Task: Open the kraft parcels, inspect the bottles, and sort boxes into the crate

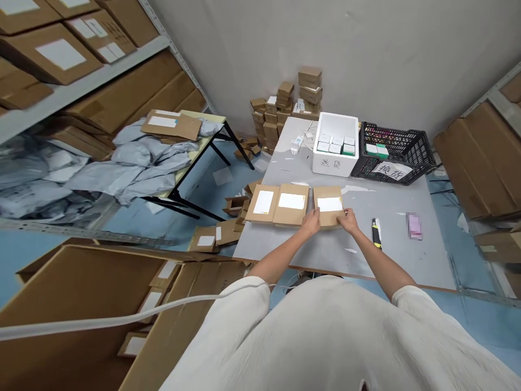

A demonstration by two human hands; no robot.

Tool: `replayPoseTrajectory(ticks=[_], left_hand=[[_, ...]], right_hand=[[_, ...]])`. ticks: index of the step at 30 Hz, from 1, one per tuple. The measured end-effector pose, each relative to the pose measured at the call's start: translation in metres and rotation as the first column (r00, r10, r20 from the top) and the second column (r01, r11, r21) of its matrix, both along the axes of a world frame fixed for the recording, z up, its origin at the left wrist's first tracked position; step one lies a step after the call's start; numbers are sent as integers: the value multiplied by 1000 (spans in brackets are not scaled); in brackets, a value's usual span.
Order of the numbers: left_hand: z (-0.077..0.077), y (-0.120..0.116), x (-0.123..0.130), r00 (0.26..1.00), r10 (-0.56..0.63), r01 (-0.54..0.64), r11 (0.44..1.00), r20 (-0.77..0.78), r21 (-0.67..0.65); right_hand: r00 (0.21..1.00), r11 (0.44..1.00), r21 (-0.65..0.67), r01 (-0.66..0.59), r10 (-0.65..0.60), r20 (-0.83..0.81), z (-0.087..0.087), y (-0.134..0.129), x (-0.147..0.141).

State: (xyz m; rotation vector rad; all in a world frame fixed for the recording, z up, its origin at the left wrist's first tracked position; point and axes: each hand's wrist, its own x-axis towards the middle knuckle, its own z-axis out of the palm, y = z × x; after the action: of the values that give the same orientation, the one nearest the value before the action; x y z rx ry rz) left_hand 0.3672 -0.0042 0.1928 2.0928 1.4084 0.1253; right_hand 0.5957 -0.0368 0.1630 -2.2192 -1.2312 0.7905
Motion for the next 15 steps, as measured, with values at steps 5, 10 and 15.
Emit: replayPoseTrajectory(ticks=[5, 10, 15], left_hand=[[-3, -12, -8, 990, -135, 137, 990, -50, 29], [3, -24, -9, 981, -178, 184, 980, -74, 75], [16, -33, -10, 981, -173, 182, 977, -89, 108]], right_hand=[[994, 995, 1, -99, 99, 46, 1, -11, -1], [990, 993, 6, -120, 120, -70, 4, -29, -8], [973, 973, 9, -229, 229, -17, 12, -29, -8]])
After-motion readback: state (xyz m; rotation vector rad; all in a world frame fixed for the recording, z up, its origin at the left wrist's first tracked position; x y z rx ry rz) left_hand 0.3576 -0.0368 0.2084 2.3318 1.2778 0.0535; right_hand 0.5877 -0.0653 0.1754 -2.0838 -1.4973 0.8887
